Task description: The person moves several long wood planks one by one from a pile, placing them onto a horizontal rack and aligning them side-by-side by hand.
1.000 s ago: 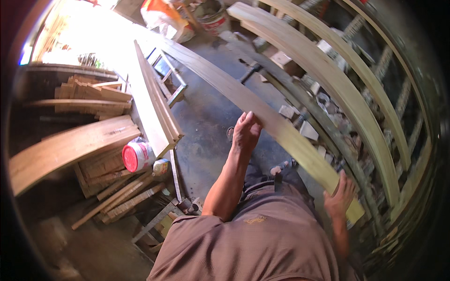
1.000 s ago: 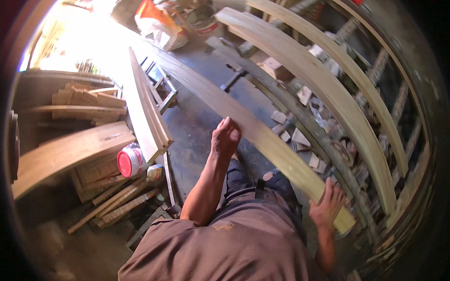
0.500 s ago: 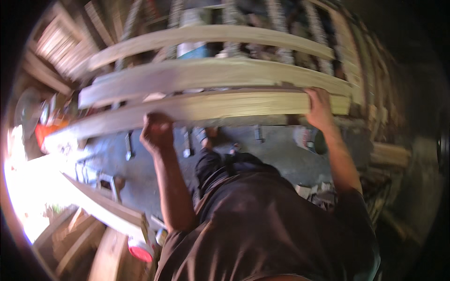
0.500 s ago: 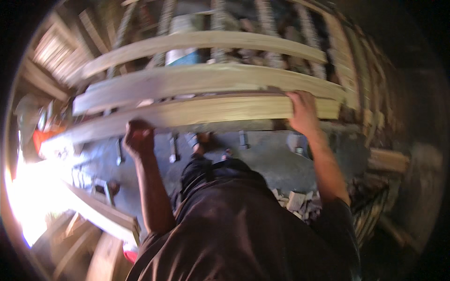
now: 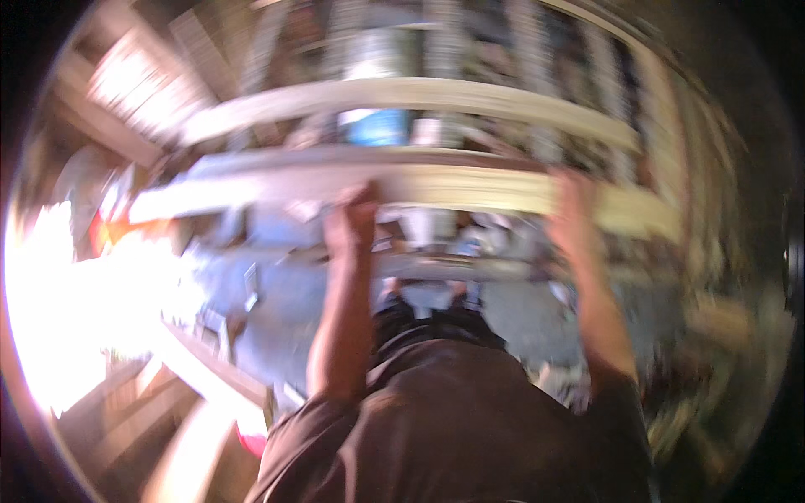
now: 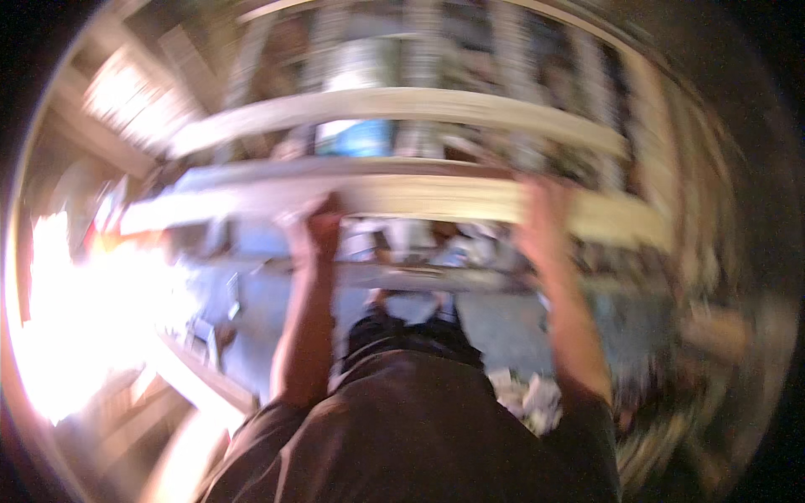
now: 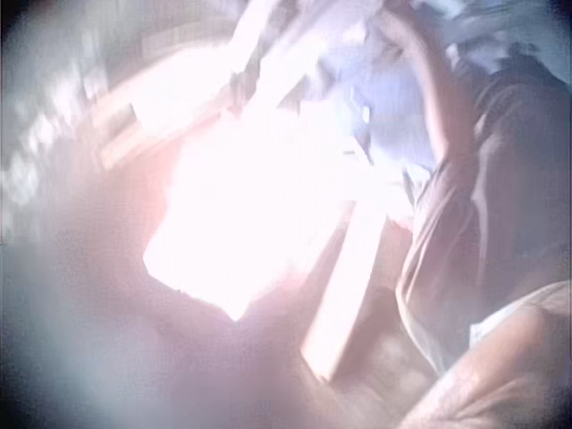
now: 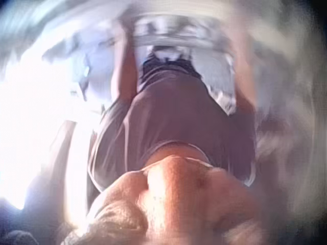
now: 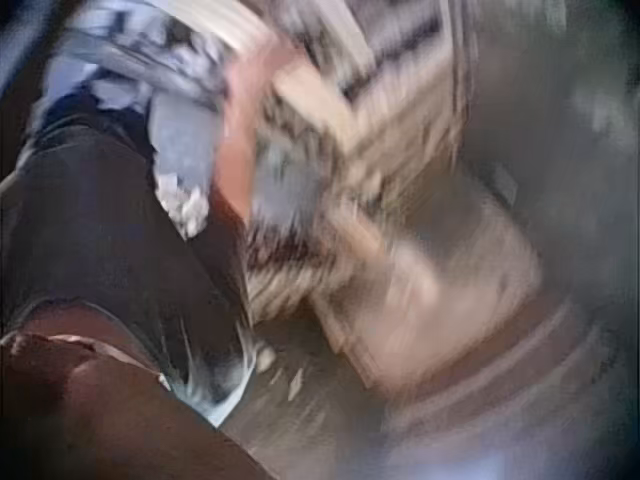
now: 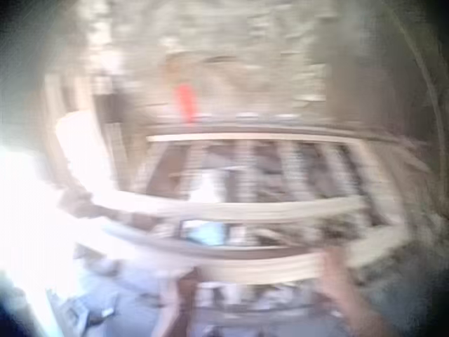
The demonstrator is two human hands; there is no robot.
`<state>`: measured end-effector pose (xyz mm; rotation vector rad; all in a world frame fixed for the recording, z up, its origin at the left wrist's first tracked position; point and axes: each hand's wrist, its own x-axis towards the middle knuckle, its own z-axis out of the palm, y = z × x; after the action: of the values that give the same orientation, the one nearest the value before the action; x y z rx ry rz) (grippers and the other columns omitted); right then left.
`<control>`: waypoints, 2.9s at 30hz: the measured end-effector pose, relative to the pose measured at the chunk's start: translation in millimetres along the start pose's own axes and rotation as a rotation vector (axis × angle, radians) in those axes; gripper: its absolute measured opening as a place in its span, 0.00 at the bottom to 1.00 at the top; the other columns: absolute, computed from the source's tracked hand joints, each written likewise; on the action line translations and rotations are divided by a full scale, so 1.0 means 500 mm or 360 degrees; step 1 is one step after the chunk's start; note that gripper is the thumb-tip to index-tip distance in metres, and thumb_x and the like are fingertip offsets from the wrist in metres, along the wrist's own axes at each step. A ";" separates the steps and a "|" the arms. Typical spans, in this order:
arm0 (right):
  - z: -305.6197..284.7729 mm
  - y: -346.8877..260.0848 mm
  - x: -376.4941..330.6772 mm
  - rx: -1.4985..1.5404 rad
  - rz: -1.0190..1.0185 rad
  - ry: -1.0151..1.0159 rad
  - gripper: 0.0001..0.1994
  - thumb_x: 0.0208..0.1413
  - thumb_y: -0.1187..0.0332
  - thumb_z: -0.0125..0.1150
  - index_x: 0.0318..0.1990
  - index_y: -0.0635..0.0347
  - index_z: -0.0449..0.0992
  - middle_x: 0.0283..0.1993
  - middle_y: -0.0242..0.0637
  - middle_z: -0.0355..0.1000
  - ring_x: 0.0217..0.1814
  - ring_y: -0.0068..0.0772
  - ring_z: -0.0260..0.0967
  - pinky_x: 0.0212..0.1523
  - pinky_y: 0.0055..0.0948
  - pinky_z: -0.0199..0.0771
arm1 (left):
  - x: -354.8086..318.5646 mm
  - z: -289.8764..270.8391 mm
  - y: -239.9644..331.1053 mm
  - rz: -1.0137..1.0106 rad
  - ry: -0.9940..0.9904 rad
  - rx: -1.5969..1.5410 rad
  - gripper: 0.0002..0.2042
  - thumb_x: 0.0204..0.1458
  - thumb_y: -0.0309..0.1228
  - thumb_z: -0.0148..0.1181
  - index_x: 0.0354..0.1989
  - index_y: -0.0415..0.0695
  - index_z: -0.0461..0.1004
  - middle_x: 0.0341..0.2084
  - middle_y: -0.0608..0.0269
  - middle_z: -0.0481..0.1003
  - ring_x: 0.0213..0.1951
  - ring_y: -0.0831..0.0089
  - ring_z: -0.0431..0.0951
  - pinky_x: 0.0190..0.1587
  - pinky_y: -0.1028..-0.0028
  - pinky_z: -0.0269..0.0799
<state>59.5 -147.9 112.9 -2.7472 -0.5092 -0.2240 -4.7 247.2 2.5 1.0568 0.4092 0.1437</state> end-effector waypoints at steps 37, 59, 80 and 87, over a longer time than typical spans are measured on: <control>0.104 0.474 0.398 0.0032 0.0290 -0.1991 0.27 0.25 0.77 0.63 0.44 0.66 0.77 0.30 0.43 0.73 0.33 0.32 0.69 0.35 0.36 0.72 | 0.082 0.398 -0.077 -0.0508 0.0277 0.0155 0.33 0.56 0.24 0.61 0.67 0.27 0.54 0.57 0.40 0.73 0.57 0.60 0.75 0.60 0.68 0.71; 0.205 0.501 0.339 0.0106 0.0272 -0.1465 0.39 0.42 0.79 0.55 0.69 0.63 0.60 0.64 0.54 0.66 0.68 0.52 0.62 0.65 0.43 0.65 | 0.358 0.272 -0.105 0.0440 -0.0742 0.2673 0.25 0.39 0.28 0.62 0.51 0.41 0.74 0.52 0.57 0.73 0.60 0.59 0.67 0.68 0.59 0.54; 0.143 0.350 0.061 0.0376 0.0291 -0.0413 0.16 0.51 0.77 0.59 0.49 0.67 0.76 0.57 0.52 0.72 0.61 0.53 0.68 0.62 0.45 0.69 | 0.339 0.029 -0.136 -0.0038 0.0505 0.0768 0.18 0.53 0.21 0.64 0.52 0.32 0.71 0.43 0.53 0.77 0.43 0.65 0.78 0.46 0.71 0.75; 0.189 0.284 0.093 0.0459 0.0280 -0.0343 0.16 0.51 0.78 0.61 0.49 0.69 0.76 0.55 0.53 0.73 0.59 0.52 0.70 0.64 0.44 0.68 | 0.509 0.048 -0.172 -0.0718 0.0930 0.0029 0.22 0.58 0.39 0.62 0.53 0.33 0.70 0.44 0.46 0.76 0.42 0.51 0.79 0.35 0.60 0.77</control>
<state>163.8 -224.4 -7.3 -2.5242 -0.3208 0.1774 231.0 264.1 -127.5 0.9034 1.1666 0.0419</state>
